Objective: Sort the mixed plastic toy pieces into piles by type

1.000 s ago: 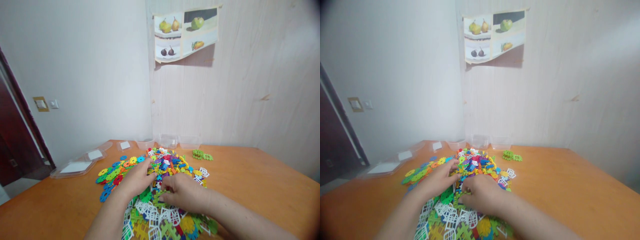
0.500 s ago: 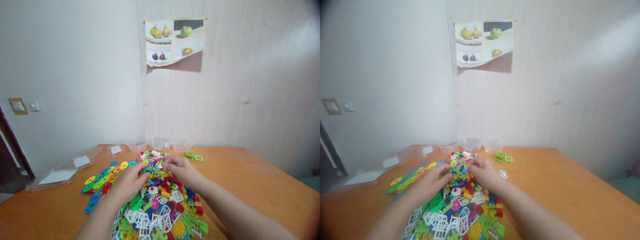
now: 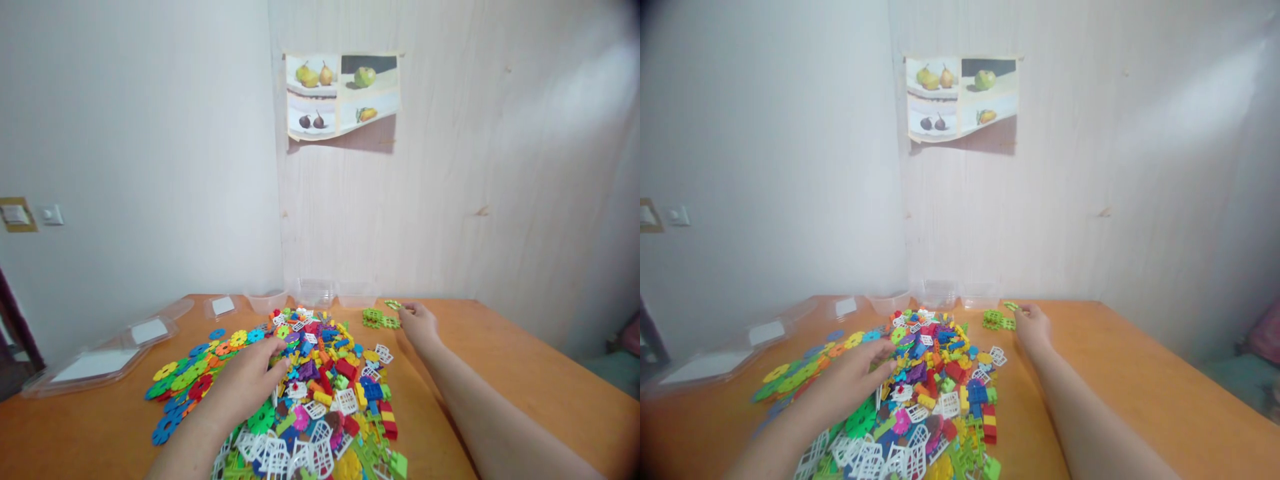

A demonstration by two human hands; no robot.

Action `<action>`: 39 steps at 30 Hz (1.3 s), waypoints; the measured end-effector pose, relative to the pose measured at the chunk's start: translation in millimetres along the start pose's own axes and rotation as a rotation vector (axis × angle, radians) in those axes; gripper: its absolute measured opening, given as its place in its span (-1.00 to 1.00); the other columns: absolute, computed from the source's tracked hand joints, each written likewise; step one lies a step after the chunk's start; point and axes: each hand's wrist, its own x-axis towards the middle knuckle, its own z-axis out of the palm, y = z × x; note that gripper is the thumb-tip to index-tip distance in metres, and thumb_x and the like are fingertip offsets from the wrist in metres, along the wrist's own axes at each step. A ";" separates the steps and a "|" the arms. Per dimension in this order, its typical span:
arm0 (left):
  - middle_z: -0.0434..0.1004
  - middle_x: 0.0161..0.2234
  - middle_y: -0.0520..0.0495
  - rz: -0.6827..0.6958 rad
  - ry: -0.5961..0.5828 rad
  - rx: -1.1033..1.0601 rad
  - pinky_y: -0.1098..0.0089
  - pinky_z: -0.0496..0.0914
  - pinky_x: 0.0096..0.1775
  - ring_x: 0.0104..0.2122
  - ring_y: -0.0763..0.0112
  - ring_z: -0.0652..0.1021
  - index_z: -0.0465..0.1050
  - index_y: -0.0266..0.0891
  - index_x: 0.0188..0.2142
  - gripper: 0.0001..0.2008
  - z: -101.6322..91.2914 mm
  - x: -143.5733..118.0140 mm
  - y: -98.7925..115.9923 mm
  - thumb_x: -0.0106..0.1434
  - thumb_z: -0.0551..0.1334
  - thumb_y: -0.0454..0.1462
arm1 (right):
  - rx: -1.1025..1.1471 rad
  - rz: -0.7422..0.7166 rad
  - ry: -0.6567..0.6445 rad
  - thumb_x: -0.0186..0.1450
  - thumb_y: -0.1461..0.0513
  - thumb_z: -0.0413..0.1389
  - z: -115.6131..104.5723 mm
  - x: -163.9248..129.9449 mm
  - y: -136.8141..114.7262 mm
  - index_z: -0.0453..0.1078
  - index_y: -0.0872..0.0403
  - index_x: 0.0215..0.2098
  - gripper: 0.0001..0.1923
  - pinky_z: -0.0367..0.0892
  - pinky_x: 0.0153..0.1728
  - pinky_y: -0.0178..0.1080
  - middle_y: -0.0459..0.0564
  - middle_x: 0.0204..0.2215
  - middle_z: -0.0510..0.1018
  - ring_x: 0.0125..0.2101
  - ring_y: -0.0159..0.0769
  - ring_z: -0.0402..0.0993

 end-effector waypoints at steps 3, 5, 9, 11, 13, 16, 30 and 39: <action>0.56 0.01 -0.09 0.002 -0.009 0.025 0.29 0.36 -0.05 0.03 0.14 0.51 0.47 -0.07 -0.04 -0.64 -0.7 0.3 -0.9 0.29 0.10 -0.02 | -0.108 -0.005 -0.010 0.15 0.15 0.08 1.3 3.4 10.7 0.50 0.11 -0.16 -0.65 0.28 -0.47 -0.29 0.13 -0.34 0.62 -0.34 -0.16 0.54; 0.56 0.00 -0.11 0.002 -0.019 0.031 0.28 0.36 -0.05 0.01 0.14 0.52 0.47 -0.09 -0.05 -0.64 -1.8 0.3 0.4 0.30 0.09 -0.02 | -0.148 -0.018 -0.043 0.14 0.17 0.09 4.6 3.4 13.7 0.53 0.10 -0.21 -0.70 0.29 -0.44 -0.28 0.15 -0.31 0.63 -0.30 -0.13 0.54; 0.53 0.02 -0.13 0.044 -0.012 0.051 0.21 0.32 0.05 0.05 0.12 0.48 0.48 -0.09 -0.03 -0.59 -1.5 -0.1 4.8 0.29 0.09 0.03 | -0.175 -0.047 -0.112 0.16 0.17 0.05 8.4 1.9 13.0 0.54 0.11 -0.32 -0.73 0.28 -0.44 -0.25 0.15 -0.37 0.62 -0.32 -0.10 0.54; 0.46 0.12 -0.15 0.079 -0.006 0.078 0.16 0.25 0.14 0.14 0.08 0.41 0.47 -0.08 0.03 -0.50 0.6 -0.4 6.1 0.24 0.14 0.10 | -0.167 -0.066 -0.127 0.17 0.18 0.05 8.3 0.0 9.0 0.54 0.11 -0.27 -0.72 0.28 -0.42 -0.27 0.13 -0.36 0.62 -0.29 -0.12 0.53; 0.31 0.24 -0.16 0.090 -0.028 0.113 0.10 0.16 0.21 0.24 0.02 0.29 0.42 -0.04 0.13 -0.36 3.1 -0.5 5.9 0.13 0.23 0.16 | -0.147 -0.093 -0.149 0.20 0.18 0.04 8.9 -3.8 1.9 0.51 0.11 -0.20 -0.70 0.28 -0.41 -0.30 0.10 -0.32 0.62 -0.26 -0.16 0.53; 0.14 0.34 -0.15 0.045 -0.076 0.180 0.01 0.06 0.26 0.32 -0.08 0.13 0.31 0.02 0.23 -0.19 5.8 0.3 2.2 0.01 0.32 0.16 | -0.108 -0.152 -0.264 0.25 0.15 0.02 13.4 -15.6 -14.2 0.48 0.11 -0.21 -0.72 0.27 -0.45 -0.36 0.02 -0.39 0.60 -0.36 -0.27 0.51; 0.56 -0.07 -0.13 0.031 -0.046 0.191 0.28 0.33 -0.05 -0.03 0.10 0.51 0.50 -0.10 -0.10 -0.66 3.3 3.2 -8.4 0.24 0.17 -0.01 | -0.258 -0.492 -0.966 0.18 -0.03 0.22 13.0 -91.1 -67.7 0.52 -0.03 -0.05 -0.57 0.22 -0.49 -0.36 -0.09 -0.39 0.58 -0.45 -0.35 0.44; 0.57 -0.03 -0.14 -0.019 0.054 0.122 0.32 0.31 -0.02 -0.01 0.15 0.52 0.48 -0.11 -0.02 -0.68 5.9 8.1 -17.2 0.33 0.10 -0.11 | -0.063 -0.533 -1.023 0.24 0.17 0.17 33.8 -121.0 -78.2 0.47 -0.02 -0.02 -0.68 0.13 -0.54 -0.39 -0.18 -0.52 0.45 -0.55 -0.43 0.30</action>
